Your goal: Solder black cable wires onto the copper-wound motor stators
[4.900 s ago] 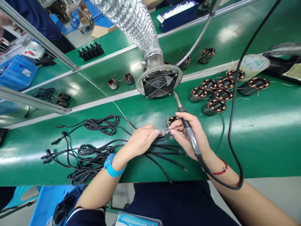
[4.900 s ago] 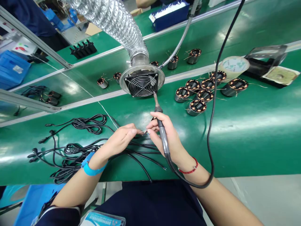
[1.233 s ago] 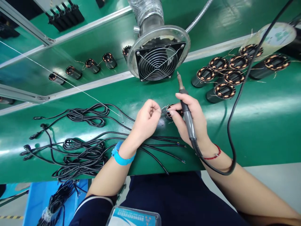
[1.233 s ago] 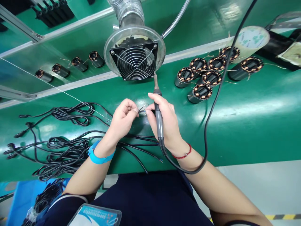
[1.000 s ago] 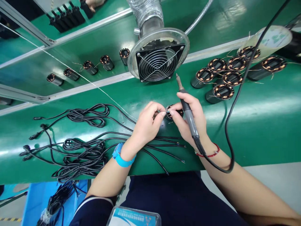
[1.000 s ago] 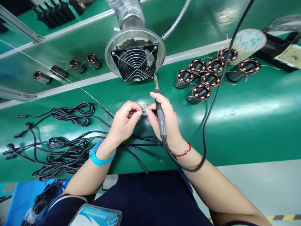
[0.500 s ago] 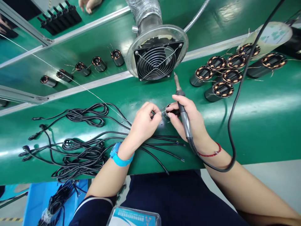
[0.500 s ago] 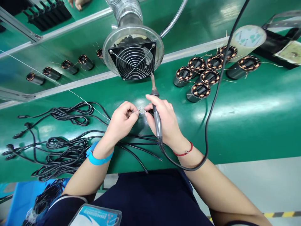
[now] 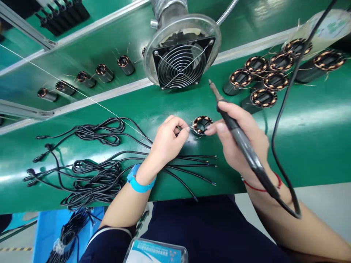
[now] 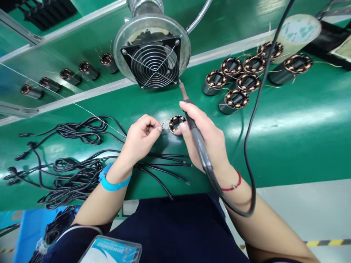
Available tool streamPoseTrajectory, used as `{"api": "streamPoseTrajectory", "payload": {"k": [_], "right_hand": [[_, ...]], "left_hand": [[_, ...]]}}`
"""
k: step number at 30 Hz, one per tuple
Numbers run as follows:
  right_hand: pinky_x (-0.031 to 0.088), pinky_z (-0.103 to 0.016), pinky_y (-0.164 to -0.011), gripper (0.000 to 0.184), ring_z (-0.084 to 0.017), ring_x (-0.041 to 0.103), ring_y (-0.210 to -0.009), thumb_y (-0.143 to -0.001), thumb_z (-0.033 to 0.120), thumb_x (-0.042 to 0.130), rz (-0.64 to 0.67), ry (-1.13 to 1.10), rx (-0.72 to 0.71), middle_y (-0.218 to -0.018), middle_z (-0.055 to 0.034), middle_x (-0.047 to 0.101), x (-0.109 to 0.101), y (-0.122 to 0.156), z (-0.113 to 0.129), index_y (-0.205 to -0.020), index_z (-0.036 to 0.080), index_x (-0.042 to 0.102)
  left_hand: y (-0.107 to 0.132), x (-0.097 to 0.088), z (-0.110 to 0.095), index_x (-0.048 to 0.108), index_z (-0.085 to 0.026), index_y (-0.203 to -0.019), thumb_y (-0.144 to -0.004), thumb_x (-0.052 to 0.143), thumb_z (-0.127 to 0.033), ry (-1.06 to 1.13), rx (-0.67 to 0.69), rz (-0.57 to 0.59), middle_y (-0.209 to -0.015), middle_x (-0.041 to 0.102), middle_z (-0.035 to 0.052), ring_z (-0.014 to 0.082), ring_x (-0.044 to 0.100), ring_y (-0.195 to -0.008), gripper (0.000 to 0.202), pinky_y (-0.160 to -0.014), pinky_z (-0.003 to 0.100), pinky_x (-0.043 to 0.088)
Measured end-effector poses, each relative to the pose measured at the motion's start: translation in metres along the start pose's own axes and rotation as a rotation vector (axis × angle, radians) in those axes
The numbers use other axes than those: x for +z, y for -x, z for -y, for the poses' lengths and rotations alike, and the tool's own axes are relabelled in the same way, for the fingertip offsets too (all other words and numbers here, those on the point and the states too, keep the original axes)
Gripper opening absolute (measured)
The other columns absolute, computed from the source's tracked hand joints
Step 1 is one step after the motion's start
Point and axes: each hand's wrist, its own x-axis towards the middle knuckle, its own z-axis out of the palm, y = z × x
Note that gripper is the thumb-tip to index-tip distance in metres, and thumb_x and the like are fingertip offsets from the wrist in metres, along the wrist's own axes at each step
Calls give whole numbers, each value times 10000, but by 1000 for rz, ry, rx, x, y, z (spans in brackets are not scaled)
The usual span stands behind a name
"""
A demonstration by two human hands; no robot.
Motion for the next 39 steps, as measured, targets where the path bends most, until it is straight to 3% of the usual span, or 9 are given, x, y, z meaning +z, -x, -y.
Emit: {"api": "streamPoseTrajectory", "payload": {"k": [6,10,30,39], "right_hand": [[563,-332,-559,302,-167,653,-576,-843,247,672,-147,-79,-136,-793,-5,706,-8,29,-7,-1141,280,645],[527,-298,-465,200,-138,598,-478,-839,269,655,-189,-79,-144,-774,-12,706,-7,42,-16,-1038,260,676],[547,-278,-505,173,-125,609,-490,-834,231,664,-207,-117,-141,-752,-6,707,-5,44,-17,-1003,227,703],[544,-261,-474,174,-115,602,-468,-842,224,648,-161,-99,-208,-777,-13,720,-5,41,-15,-1012,226,687]], "left_hand": [[2,3,0,544,-182,-693,-793,567,-78,-37,42,-31,-710,519,-33,78,446,-575,146,-583,237,366],[1,4,-1,549,-184,-688,-787,574,-78,-58,46,-47,-698,509,-34,78,435,-565,147,-565,237,358],[2,6,1,542,-178,-689,-790,573,-75,-64,73,-68,-681,492,-44,67,430,-547,147,-564,235,361],[3,7,2,549,-178,-699,-797,574,-70,-47,88,-76,-699,503,-41,59,428,-539,148,-547,227,365]]}}
